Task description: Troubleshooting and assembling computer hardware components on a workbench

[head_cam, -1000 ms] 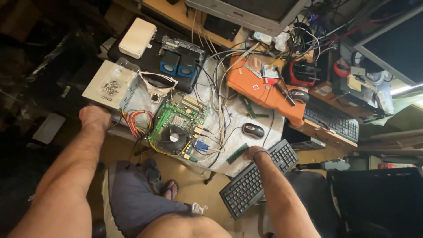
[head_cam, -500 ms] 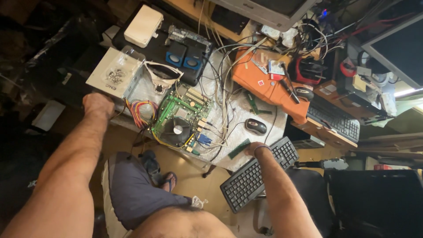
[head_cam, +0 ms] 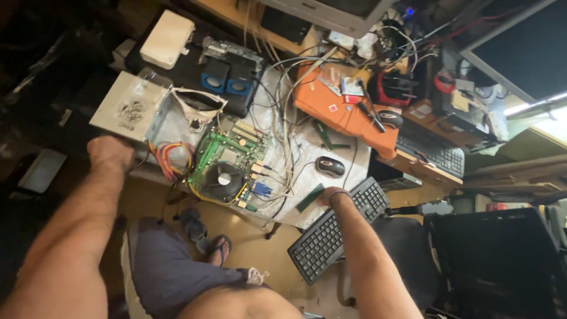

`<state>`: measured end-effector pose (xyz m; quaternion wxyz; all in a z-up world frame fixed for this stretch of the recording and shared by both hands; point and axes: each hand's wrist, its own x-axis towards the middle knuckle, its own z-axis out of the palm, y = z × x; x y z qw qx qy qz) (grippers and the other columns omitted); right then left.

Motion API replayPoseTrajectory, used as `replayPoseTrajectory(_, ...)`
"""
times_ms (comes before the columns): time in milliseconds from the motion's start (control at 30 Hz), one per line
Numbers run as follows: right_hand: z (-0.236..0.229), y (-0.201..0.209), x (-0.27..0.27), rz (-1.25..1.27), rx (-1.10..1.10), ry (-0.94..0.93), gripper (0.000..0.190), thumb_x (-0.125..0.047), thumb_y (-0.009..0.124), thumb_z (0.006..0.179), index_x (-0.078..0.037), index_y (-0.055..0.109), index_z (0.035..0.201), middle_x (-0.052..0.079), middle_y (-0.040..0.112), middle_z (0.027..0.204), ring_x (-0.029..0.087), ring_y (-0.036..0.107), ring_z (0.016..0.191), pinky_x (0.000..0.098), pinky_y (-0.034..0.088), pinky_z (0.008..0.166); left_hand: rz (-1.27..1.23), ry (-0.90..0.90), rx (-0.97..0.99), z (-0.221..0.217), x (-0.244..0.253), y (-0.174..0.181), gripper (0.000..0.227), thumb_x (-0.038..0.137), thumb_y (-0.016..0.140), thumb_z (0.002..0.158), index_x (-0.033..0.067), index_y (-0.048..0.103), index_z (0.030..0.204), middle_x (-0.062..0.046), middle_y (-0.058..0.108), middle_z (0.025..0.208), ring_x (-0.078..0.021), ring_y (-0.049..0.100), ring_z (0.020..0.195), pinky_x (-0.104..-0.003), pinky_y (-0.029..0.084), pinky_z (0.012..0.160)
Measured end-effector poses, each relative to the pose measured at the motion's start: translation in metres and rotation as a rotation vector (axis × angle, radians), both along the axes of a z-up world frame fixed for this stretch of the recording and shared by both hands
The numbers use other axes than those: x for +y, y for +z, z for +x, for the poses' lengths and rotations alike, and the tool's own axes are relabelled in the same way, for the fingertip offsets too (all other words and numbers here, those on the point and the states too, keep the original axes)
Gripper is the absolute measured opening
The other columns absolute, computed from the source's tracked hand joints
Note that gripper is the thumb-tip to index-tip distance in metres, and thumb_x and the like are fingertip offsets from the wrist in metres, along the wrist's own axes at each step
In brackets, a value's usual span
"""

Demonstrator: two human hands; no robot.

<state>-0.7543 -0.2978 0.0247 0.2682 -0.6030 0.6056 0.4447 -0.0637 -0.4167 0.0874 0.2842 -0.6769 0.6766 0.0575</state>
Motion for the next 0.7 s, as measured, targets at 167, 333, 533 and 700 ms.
replayPoseTrajectory(167, 0.001, 0.001, 0.002, -0.014, -0.040, 0.069, 0.071, -0.064, 0.052, 0.089, -0.015, 0.064, 0.139, 0.011, 0.066, 0.138, 0.030, 0.064, 0.126, 0.0402, 0.049, 0.107, 0.068, 0.076, -0.004, -0.007, -0.001, 0.019, 0.034, 0.032, 0.054, 0.090, 0.0313, 0.086, 0.101, 0.007, 0.085, 0.104, -0.0146, 0.080, 0.099, -0.031, 0.057, 0.065)
replayPoseTrajectory(333, 0.055, 0.083, 0.004, -0.003, 0.098, -0.156, 0.072, -0.063, 0.055, 0.094, -0.014, 0.057, 0.147, 0.009, 0.054, 0.153, 0.030, 0.048, 0.145, 0.0467, 0.041, 0.117, 0.228, -0.076, -0.178, -0.009, 0.001, 0.026, 0.041, 0.024, 0.044, 0.102, 0.0277, 0.080, 0.123, 0.009, 0.076, 0.130, -0.0133, 0.073, 0.117, -0.032, 0.055, 0.069)
replayPoseTrajectory(533, 0.043, 0.065, 0.002, -0.010, 0.105, -0.133, 0.065, -0.058, 0.065, 0.089, -0.011, 0.069, 0.133, 0.010, 0.066, 0.139, 0.029, 0.062, 0.130, 0.0442, 0.052, 0.104, 0.252, -0.062, -0.191, -0.013, -0.001, 0.028, 0.041, 0.022, 0.043, 0.103, 0.0253, 0.079, 0.123, 0.008, 0.075, 0.128, -0.0137, 0.074, 0.114, -0.031, 0.055, 0.067)
replayPoseTrajectory(700, 0.042, 0.063, 0.001, -0.019, 0.081, -0.203, 0.068, -0.066, 0.064, 0.085, -0.019, 0.070, 0.134, 0.003, 0.067, 0.139, 0.026, 0.061, 0.131, 0.0448, 0.051, 0.104, 0.067, 0.108, 0.010, 0.006, -0.005, -0.008, 0.034, 0.031, 0.060, 0.087, 0.0250, 0.085, 0.111, 0.003, 0.084, 0.112, -0.0192, 0.078, 0.107, -0.034, 0.058, 0.072)
